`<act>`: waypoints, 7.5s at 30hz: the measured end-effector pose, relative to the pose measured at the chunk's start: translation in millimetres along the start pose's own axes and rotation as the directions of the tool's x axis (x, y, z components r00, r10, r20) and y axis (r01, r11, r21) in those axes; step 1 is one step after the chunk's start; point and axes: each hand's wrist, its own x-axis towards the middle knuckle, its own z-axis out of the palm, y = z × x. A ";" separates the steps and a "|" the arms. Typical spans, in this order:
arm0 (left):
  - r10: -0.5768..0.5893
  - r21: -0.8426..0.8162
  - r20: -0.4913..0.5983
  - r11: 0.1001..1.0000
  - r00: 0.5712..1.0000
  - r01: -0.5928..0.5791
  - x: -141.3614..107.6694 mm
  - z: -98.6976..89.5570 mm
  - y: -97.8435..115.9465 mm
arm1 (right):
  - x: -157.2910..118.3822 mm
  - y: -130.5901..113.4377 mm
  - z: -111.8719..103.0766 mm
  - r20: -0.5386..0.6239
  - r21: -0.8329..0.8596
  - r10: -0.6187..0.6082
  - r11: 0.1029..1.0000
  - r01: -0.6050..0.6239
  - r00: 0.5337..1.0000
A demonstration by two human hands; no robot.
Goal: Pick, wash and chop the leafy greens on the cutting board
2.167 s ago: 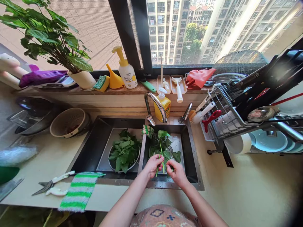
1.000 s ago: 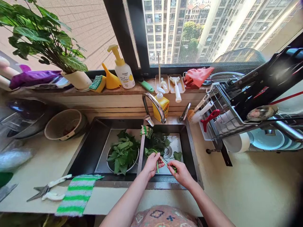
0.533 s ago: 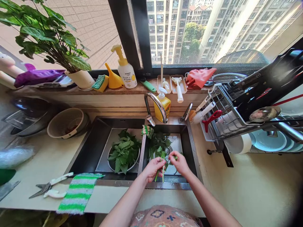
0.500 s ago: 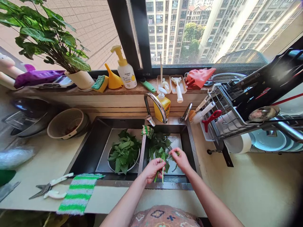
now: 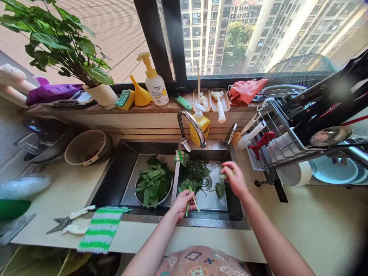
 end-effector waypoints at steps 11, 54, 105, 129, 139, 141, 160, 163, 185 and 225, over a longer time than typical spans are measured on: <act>0.059 -0.132 -0.056 0.989 0.997 -0.066 5.0 18.2 7.7 | -83.6 51.8 28.3 0.515 -0.472 -0.062 0.812 0.344 0.855; 0.024 -0.133 0.106 0.991 0.994 -0.010 -45.9 -27.3 17.0 | 39.0 46.0 21.3 -0.114 0.342 0.285 0.911 -0.232 0.952; 0.562 0.861 -0.495 0.419 0.662 0.288 2.6 -204.6 36.5 | -77.4 55.7 45.5 0.311 -0.267 0.427 0.897 -0.353 0.849; 0.413 -0.404 -0.245 0.779 0.877 -0.479 -52.2 -80.8 85.4 | -85.8 45.5 58.5 0.395 -0.226 0.228 0.963 -0.146 0.890; 0.296 -0.373 0.005 0.887 0.955 -0.272 -38.1 36.6 57.5 | -93.1 19.6 43.0 0.336 -0.360 -0.148 0.892 0.272 0.930; 0.282 -0.310 0.045 0.916 0.958 -0.255 -38.5 45.1 54.1 | -94.1 19.9 37.5 0.307 -0.382 -0.185 0.874 0.299 0.934; 0.386 -0.087 0.071 0.921 0.920 -0.380 -38.0 50.7 45.7 | -99.0 24.0 22.3 0.341 -0.393 -0.298 0.816 0.423 0.892; 0.375 -0.121 0.094 0.924 0.922 -0.363 -40.2 49.7 43.7 | -100.5 25.0 22.7 0.327 -0.400 -0.299 0.816 0.419 0.896; 0.113 0.055 0.293 0.989 0.949 -0.134 -51.6 37.6 41.0 | -91.2 24.7 30.1 0.285 -0.355 -0.220 0.880 0.315 0.933; 0.205 -0.198 0.127 0.964 0.971 -0.178 -34.8 24.6 24.9 | -95.0 30.1 28.1 0.573 -0.443 -0.311 0.661 0.605 0.759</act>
